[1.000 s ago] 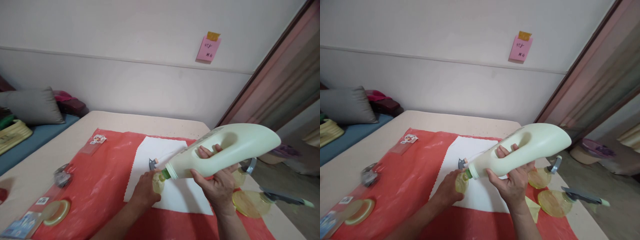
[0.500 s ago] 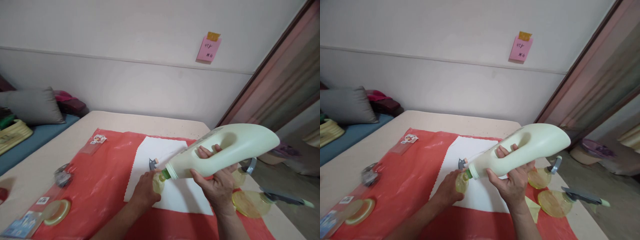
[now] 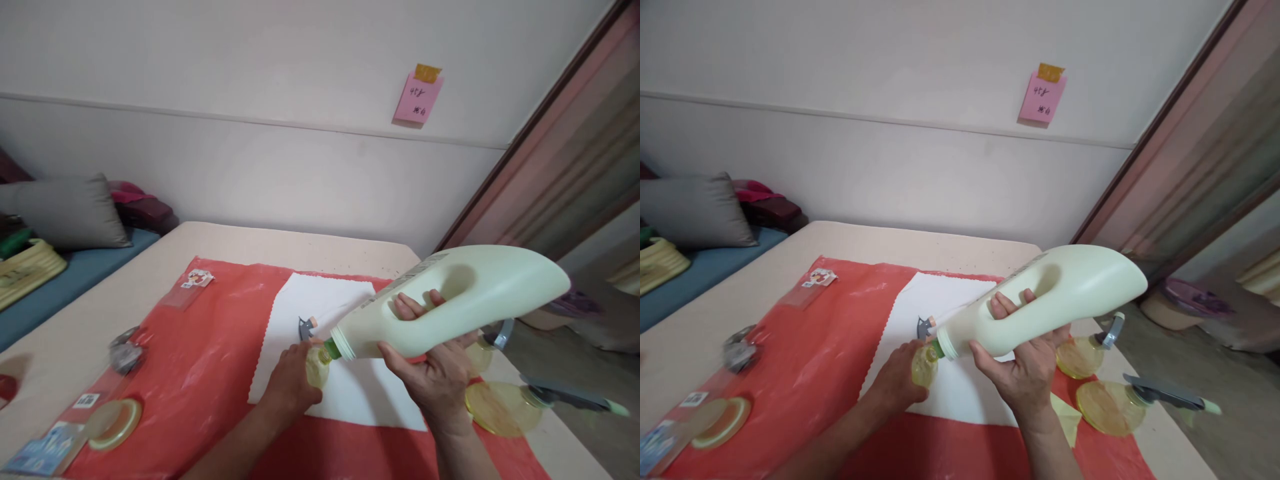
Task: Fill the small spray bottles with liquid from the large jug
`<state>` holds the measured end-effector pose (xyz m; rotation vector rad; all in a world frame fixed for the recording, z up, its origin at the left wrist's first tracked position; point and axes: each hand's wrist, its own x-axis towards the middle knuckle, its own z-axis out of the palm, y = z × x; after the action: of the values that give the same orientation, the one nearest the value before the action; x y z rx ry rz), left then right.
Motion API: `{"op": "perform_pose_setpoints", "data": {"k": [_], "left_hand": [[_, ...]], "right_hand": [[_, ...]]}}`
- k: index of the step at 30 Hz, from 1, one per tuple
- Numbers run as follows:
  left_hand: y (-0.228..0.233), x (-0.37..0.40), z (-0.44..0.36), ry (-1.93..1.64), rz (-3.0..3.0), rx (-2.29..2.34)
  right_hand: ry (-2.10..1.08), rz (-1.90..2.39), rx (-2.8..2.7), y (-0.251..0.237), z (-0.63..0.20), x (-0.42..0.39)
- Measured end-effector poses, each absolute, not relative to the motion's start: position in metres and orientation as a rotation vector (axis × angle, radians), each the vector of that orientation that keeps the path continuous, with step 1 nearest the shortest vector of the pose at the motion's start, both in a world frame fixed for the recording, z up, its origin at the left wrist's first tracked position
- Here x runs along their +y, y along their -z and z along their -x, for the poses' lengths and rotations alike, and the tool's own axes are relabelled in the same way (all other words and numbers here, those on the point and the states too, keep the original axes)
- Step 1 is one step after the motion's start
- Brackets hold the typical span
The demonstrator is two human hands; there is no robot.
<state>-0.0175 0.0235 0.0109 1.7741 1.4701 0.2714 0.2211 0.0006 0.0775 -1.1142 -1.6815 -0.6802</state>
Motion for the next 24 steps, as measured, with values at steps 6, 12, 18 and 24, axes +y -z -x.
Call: {"op": "perform_pose_setpoints", "data": {"k": [6,12,18,24], "left_hand": [[-0.0066,0.0241,0.0179,-0.279,-1.781,1.472],[-0.0031,0.0254,0.018,-0.253,-1.819,1.476],[-0.0028,0.0251,0.018,-0.249,-1.829,1.483],[-0.0023,0.0254,0.0171,-0.217,-1.834,1.497]], "right_hand": [[0.694,1.113,-1.673,-0.0796,-0.22,-0.0003],[0.703,1.075,-1.689,-0.085,-0.2172,-0.0007],[0.702,1.072,-1.697,-0.0872,-0.2151,-0.0016],[0.726,1.055,-1.697,-0.0867,-0.2141,-0.0022]]}}
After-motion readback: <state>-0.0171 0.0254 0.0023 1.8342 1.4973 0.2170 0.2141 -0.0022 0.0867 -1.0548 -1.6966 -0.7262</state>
